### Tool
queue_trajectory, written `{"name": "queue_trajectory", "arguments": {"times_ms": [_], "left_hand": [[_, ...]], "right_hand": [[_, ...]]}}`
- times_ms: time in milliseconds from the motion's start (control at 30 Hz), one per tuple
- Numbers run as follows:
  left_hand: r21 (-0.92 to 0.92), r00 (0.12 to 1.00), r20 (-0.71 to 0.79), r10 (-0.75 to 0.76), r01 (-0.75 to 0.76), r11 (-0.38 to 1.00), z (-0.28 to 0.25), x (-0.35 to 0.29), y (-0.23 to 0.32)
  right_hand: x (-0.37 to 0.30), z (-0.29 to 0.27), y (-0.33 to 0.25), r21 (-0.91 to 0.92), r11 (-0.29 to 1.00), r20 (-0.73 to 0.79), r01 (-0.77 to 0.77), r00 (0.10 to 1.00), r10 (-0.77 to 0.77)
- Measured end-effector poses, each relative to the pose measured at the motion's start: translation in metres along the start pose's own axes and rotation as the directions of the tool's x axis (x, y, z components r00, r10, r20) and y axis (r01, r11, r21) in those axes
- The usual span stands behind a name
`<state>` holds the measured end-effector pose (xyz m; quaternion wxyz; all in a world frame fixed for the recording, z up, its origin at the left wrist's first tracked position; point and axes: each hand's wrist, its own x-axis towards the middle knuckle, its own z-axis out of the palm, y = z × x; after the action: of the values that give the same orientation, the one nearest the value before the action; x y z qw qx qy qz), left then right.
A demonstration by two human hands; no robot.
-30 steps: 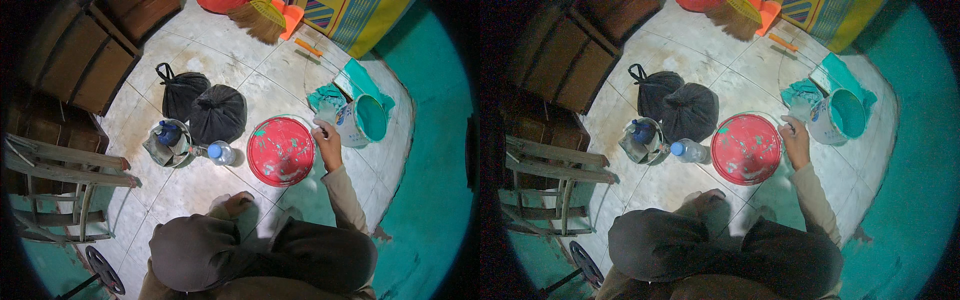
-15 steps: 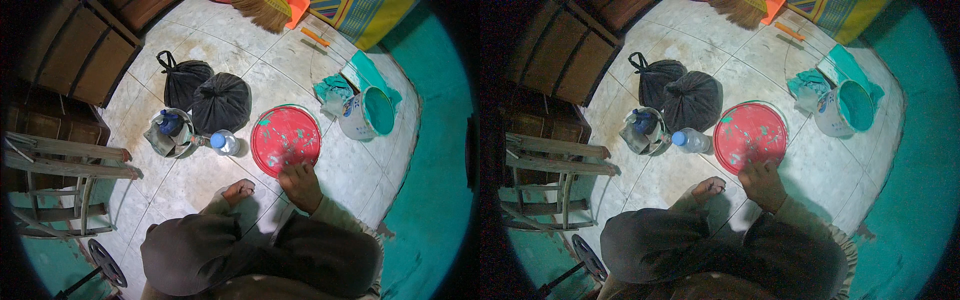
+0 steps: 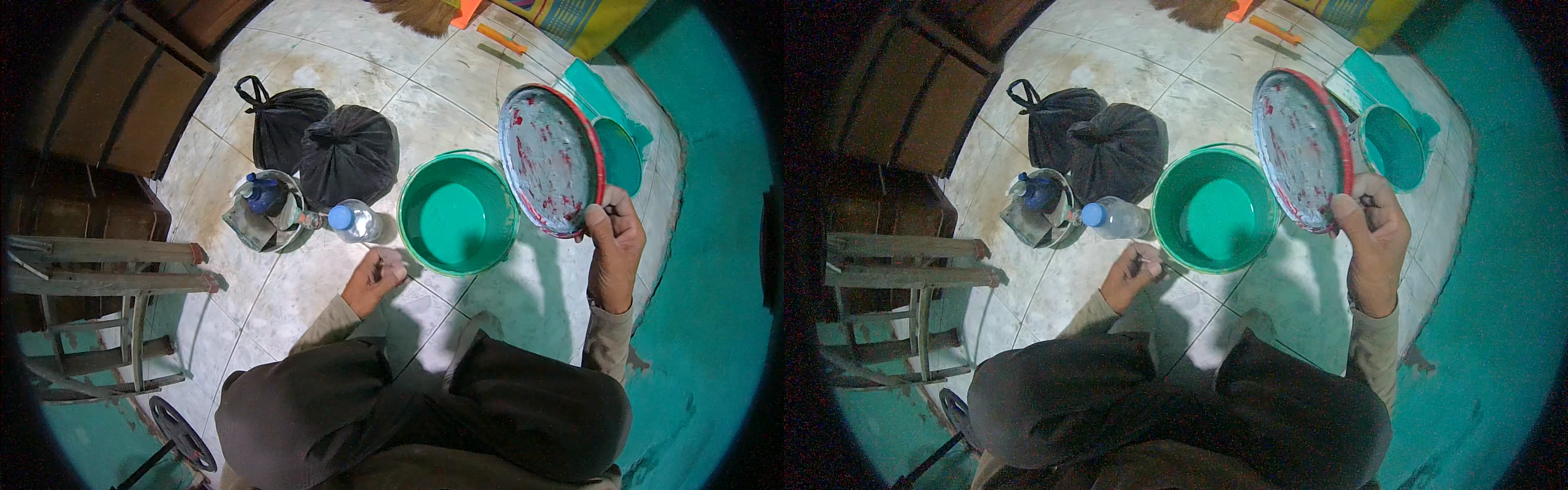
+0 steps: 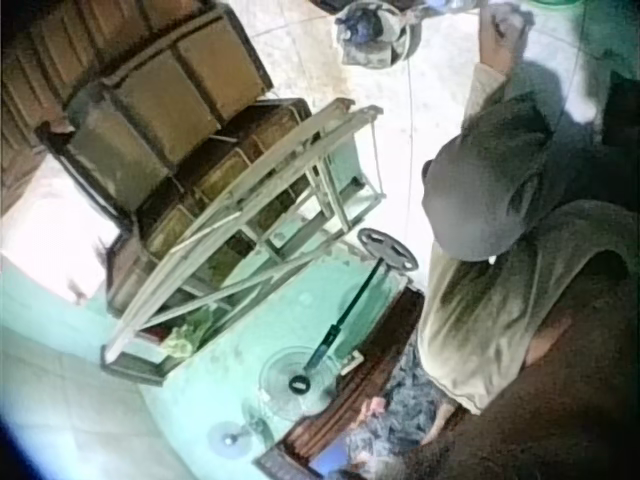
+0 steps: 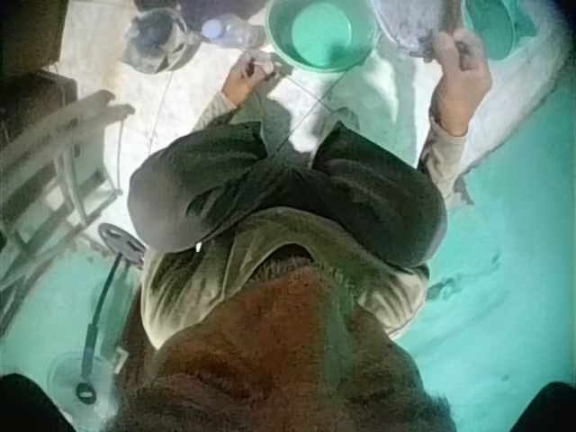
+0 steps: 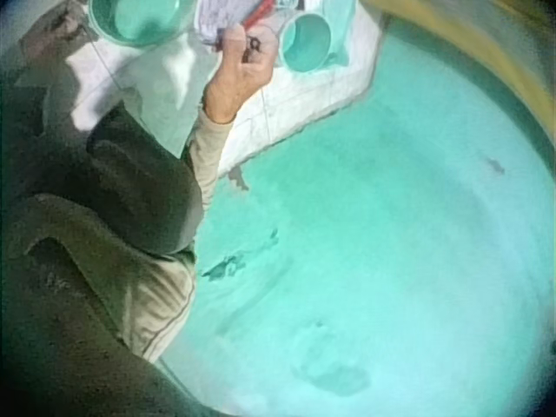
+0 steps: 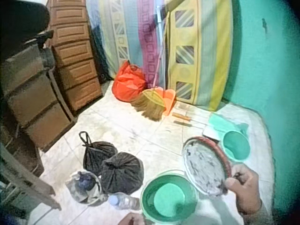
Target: The person sits on the floor and prepares green paint by opening a bucket, adding water from a bottle, and mixing with a brush. They also handle a cloth and a spray bottle during the process.
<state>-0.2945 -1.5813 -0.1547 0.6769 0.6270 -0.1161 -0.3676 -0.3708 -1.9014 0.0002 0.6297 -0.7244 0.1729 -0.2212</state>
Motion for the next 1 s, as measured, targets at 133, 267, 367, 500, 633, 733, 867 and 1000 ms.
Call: {"name": "queue_trajectory", "arguments": {"times_ms": [133, 267, 367, 500, 633, 733, 867, 1000], "left_hand": [[-0.071, 0.994, -0.069, -0.089, 0.085, 0.994, 0.006, 0.03, 0.024], [-0.1, 0.976, -0.105, -0.188, 0.178, 0.979, 0.023, 0.038, 0.04], [-0.068, 0.984, -0.125, -0.129, 0.121, 0.99, 0.024, 0.026, 0.042], [0.01, 0.992, -0.025, -0.126, 0.126, 0.992, 0.012, 0.006, 0.035], [0.031, 0.993, 0.029, -0.118, 0.117, 0.993, 0.006, -0.011, 0.026], [0.023, 0.992, 0.044, -0.118, 0.117, 0.993, 0.004, -0.015, 0.024], [0.037, 0.994, 0.046, -0.096, 0.094, 0.995, 0.0, -0.021, 0.019], [0.037, 0.993, 0.051, -0.11, 0.108, 0.993, -0.005, -0.025, 0.012]], "right_hand": [[-0.011, -0.011, 0.009, 0.059, 0.998, -0.127, 0.006, 0.992, 0.002], [-0.024, -0.017, 0.019, 0.131, 0.991, -0.23, 0.025, 0.973, 0.006], [-0.032, -0.02, 0.03, 0.142, 0.988, -0.334, 0.064, 0.943, -0.013], [-0.043, -0.031, 0.04, 0.13, 0.988, -0.351, 0.089, 0.935, -0.038], [-0.05, -0.037, 0.049, 0.128, 0.989, -0.339, 0.073, 0.94, -0.026], [-0.054, -0.037, 0.054, 0.135, 0.989, -0.349, 0.067, 0.937, -0.016], [-0.056, -0.035, 0.058, 0.144, 0.989, -0.343, 0.033, 0.939, 0.019], [-0.058, -0.035, 0.065, 0.177, 0.983, -0.309, 0.043, 0.951, 0.014]]}}
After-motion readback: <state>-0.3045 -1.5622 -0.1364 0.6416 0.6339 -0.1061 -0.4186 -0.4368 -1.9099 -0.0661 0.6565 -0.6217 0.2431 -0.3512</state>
